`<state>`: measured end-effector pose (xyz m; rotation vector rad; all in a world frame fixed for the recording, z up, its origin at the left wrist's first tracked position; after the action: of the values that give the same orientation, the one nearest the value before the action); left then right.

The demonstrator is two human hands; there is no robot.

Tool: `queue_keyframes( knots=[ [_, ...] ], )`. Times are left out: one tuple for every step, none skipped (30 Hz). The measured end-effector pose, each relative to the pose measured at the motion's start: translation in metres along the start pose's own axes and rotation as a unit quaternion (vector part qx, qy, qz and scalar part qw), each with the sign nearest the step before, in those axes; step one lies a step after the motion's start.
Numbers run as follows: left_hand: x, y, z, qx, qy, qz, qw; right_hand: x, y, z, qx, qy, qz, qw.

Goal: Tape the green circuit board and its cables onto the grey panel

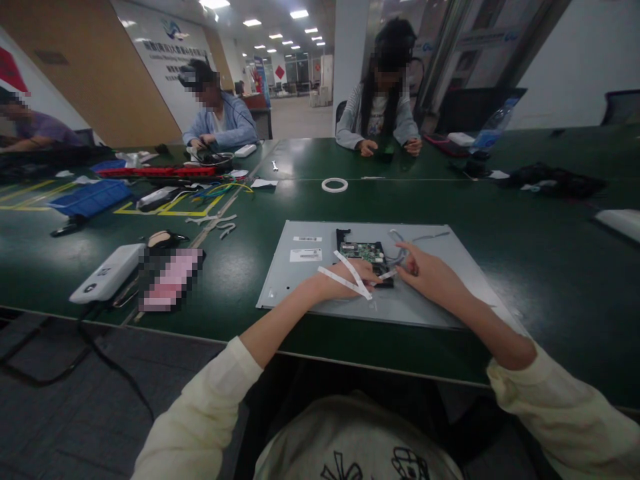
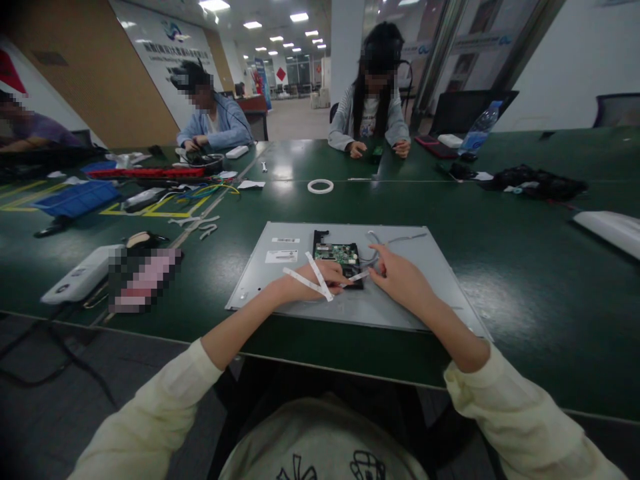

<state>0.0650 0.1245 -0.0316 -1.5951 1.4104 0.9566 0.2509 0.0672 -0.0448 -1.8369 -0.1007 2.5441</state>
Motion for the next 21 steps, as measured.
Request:
queue_keyframes(
  knots=[
    [0.0000,0.0003,0.0002,-0.004,-0.003,0.001,1.000,0.0005,-0.0002,-0.0014,0.000,-0.005,-0.002,1.000],
    [-0.0001,0.0006,0.0004,-0.008,-0.006,0.003,1.000,0.0010,-0.0004,-0.0027,-0.001,-0.008,-0.004,1.000],
    [-0.0003,0.0009,0.0006,-0.013,-0.008,0.005,1.000,0.0013,-0.0005,-0.0038,-0.002,-0.010,-0.006,1.000],
    [-0.0006,0.0012,0.0008,-0.018,-0.010,0.006,1.000,0.0015,-0.0005,-0.0045,-0.004,-0.010,-0.009,1.000],
    [-0.0011,0.0016,0.0010,-0.022,-0.010,0.005,1.000,0.0017,-0.0005,-0.0049,-0.007,-0.011,-0.010,1.000],
    [-0.0017,0.0019,0.0011,-0.027,-0.008,0.002,1.000,0.0017,-0.0005,-0.0051,-0.008,-0.012,-0.010,1.000],
    [-0.0025,0.0023,0.0014,-0.032,-0.007,-0.001,0.999,0.0016,-0.0004,-0.0050,-0.009,-0.014,-0.009,1.000],
    [-0.0032,0.0028,0.0018,-0.037,-0.005,-0.005,0.999,0.0014,-0.0003,-0.0047,-0.009,-0.016,-0.008,1.000],
    [-0.0037,0.0032,0.0023,-0.041,-0.007,-0.006,0.999,0.0011,-0.0001,-0.0042,-0.009,-0.018,-0.007,1.000],
    [-0.0040,0.0036,0.0030,-0.045,-0.013,-0.006,0.999,0.0008,0.0001,-0.0038,-0.009,-0.019,-0.008,1.000],
    [-0.0041,0.0039,0.0036,-0.047,-0.024,-0.005,0.999,0.0005,0.0003,-0.0033,-0.009,-0.020,-0.008,1.000],
    [-0.0040,0.0041,0.0042,-0.048,-0.038,-0.003,0.998,0.0003,0.0005,-0.0029,-0.010,-0.020,-0.009,1.000],
    [-0.0037,0.0042,0.0047,-0.046,-0.054,0.000,0.997,0.0000,0.0007,-0.0025,-0.013,-0.019,-0.009,1.000],
    [-0.0032,0.0043,0.0049,-0.043,-0.071,0.003,0.997,-0.0002,0.0009,-0.0022,-0.015,-0.018,-0.010,1.000],
    [-0.0027,0.0043,0.0050,-0.040,-0.087,0.005,0.995,-0.0005,0.0011,-0.0019,-0.018,-0.016,-0.010,1.000],
    [-0.0022,0.0043,0.0049,-0.038,-0.100,0.005,0.994,-0.0008,0.0013,-0.0015,-0.021,-0.016,-0.009,1.000],
    [-0.0020,0.0044,0.0049,-0.039,-0.108,0.003,0.993,-0.0012,0.0015,-0.0011,-0.023,-0.015,-0.009,1.000],
    [-0.0019,0.0045,0.0047,-0.039,-0.111,0.000,0.993,-0.0016,0.0017,-0.0007,-0.023,-0.014,-0.010,1.000],
    [-0.0019,0.0046,0.0045,-0.039,-0.110,-0.004,0.993,-0.0020,0.0019,-0.0002,-0.023,-0.013,-0.010,1.000],
    [-0.0018,0.0048,0.0042,-0.036,-0.108,-0.004,0.994,-0.0023,0.0020,0.0002,-0.023,-0.011,-0.010,1.000],
    [-0.0016,0.0049,0.0038,-0.032,-0.106,-0.002,0.994,-0.0024,0.0020,0.0005,-0.021,-0.009,-0.011,1.000]
  ],
)
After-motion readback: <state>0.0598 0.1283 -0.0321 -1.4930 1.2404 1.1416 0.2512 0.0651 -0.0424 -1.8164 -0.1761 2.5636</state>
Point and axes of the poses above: each hand's wrist, its own y-axis away from the middle knuckle, its own x-axis out of the palm, z = x × y, the point moved 3 cm from there along -y, towards the middle knuckle, and after that the axes turned 8 degrees about z, right-handed, at the moved point
